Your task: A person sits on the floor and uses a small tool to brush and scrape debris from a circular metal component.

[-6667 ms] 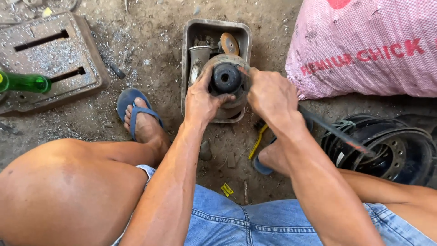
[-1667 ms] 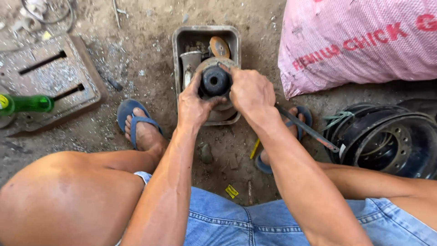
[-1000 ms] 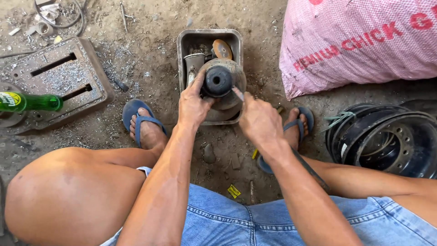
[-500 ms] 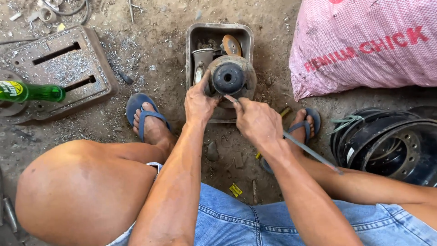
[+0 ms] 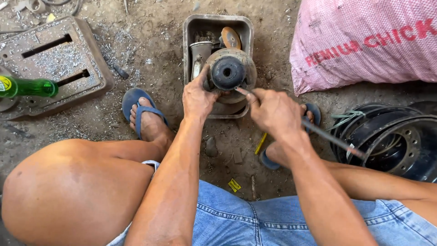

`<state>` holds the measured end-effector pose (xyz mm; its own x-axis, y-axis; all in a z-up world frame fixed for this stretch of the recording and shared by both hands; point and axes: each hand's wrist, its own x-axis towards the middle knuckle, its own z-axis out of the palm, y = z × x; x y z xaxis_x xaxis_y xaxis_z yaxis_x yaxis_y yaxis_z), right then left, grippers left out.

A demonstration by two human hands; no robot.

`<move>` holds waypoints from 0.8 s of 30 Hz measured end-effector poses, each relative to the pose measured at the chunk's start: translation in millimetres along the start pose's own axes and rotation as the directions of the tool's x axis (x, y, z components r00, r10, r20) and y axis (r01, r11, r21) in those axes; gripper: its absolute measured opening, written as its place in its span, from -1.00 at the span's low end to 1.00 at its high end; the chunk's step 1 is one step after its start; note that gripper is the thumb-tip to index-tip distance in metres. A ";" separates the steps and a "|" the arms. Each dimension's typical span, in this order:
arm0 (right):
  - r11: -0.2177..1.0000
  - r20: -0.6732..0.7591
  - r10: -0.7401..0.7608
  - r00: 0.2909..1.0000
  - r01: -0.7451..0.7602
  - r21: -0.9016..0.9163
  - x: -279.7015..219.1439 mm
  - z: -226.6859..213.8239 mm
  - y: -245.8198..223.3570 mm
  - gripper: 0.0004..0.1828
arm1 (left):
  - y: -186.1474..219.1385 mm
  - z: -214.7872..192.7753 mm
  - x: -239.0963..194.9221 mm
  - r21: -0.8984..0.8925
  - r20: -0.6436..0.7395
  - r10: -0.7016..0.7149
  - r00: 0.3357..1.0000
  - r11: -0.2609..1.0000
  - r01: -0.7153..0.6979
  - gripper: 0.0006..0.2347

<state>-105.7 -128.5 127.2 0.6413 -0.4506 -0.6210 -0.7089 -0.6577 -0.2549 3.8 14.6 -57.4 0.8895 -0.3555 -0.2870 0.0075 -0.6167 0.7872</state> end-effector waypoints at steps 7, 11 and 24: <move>0.997 -0.009 -0.032 0.999 0.033 0.065 22.9 -16.9 24.8 -0.58 | 5.2 4.6 -3.8 -0.027 -0.039 -0.004 0.999 1.000 0.003 -0.22; 0.993 -0.082 -0.021 0.996 0.031 0.117 22.7 -13.3 36.2 -0.56 | 7.9 0.2 -5.7 -0.022 -0.056 0.006 0.998 1.000 -0.007 -0.19; 0.980 -0.085 -0.190 0.978 0.194 0.040 66.8 -32.5 65.7 -0.59 | 10.8 -1.5 -7.6 -0.023 -0.078 0.071 0.994 0.997 -0.073 -0.20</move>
<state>-99.9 -221.4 93.0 0.7869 -0.3669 -0.4961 -0.5821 -0.7081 -0.3996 -2.2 11.7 -45.9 0.9208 -0.3425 -0.1869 -0.0470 -0.5729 0.8183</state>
